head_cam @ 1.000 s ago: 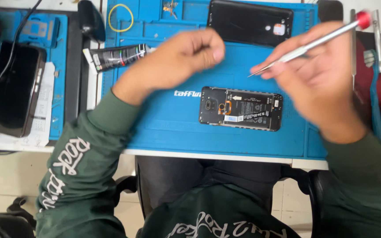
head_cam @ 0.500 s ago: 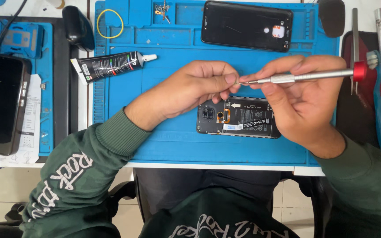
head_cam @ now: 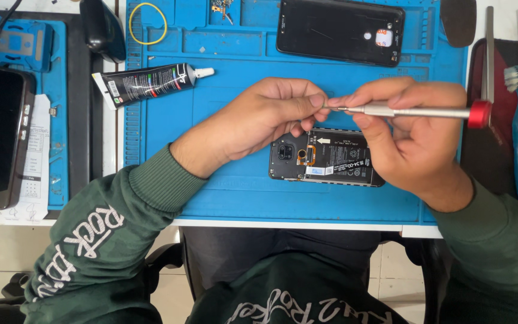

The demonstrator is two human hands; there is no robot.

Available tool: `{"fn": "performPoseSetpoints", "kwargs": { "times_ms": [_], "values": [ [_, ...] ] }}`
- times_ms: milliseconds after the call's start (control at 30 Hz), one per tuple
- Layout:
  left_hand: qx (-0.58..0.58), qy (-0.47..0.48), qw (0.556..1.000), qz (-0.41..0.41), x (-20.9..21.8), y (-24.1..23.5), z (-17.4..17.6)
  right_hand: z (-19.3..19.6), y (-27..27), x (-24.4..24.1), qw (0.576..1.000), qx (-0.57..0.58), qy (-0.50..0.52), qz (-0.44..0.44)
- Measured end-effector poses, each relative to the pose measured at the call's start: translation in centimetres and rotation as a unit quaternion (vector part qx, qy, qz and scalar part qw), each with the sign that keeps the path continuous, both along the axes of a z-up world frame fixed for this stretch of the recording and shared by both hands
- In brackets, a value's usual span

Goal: The person uses a screwdriver to remove screws from the back of a disassembled smartphone. They place the screws in a compartment on the blue work mat, then reinsert them into the phone and tighten them. The person also handles a small plastic bag of parts and a black phone case.

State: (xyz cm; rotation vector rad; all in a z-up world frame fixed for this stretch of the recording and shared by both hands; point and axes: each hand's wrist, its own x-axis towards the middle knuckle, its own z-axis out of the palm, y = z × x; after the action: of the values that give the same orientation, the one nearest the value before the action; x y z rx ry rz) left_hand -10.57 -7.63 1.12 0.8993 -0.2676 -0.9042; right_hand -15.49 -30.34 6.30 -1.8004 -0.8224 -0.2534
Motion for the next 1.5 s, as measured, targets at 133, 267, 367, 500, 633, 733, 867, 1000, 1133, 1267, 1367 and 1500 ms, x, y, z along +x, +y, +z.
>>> {"fn": "performPoseSetpoints", "kwargs": {
  "times_ms": [133,267,367,500,633,733,867,1000,1133,1267,1367,1500],
  "values": [
    [0.035,-0.007,0.999,0.011,0.2,0.0,0.0,-0.1,0.0,0.2,1.000,-0.022,0.006,-0.001],
    [0.069,-0.028,0.997,0.014,0.5,-0.1,0.0,-0.2,-0.1,0.1,0.999,-0.022,0.039,-0.005],
    [0.071,-0.030,0.997,0.001,0.6,0.1,0.0,-0.4,-0.2,-0.1,0.994,0.013,0.106,-0.007],
    [0.096,-0.070,0.992,0.028,1.1,0.6,0.1,-0.8,-0.5,0.2,0.991,0.019,0.135,0.011],
    [0.141,-0.125,0.977,0.104,2.3,1.6,-0.1,-1.6,-0.3,-0.1,0.985,0.018,0.162,0.050],
    [0.142,-0.111,0.974,0.140,2.6,1.6,-0.4,-2.4,-0.1,-0.6,0.980,0.004,0.185,0.076],
    [0.146,-0.135,0.966,0.165,2.5,1.8,-0.2,-3.6,0.6,-0.6,0.976,0.008,0.197,0.093],
    [0.153,-0.142,0.962,0.173,2.6,2.3,0.2,-3.7,1.1,-0.4,0.974,-0.011,0.200,0.102],
    [0.136,-0.165,0.960,0.181,2.5,2.5,0.2,-3.2,1.3,-0.2,0.977,-0.063,0.180,0.099],
    [0.114,-0.170,0.962,0.182,2.6,2.7,0.3,-2.5,1.6,-0.1,0.975,-0.155,0.134,0.081],
    [0.103,-0.166,0.963,0.188,2.8,3.0,0.7,-2.0,2.2,0.3,0.984,-0.139,0.076,0.082],
    [0.114,-0.198,0.950,0.211,2.7,4.1,1.5,-0.6,3.7,0.7,0.975,-0.209,0.019,0.073]
  ]
}}
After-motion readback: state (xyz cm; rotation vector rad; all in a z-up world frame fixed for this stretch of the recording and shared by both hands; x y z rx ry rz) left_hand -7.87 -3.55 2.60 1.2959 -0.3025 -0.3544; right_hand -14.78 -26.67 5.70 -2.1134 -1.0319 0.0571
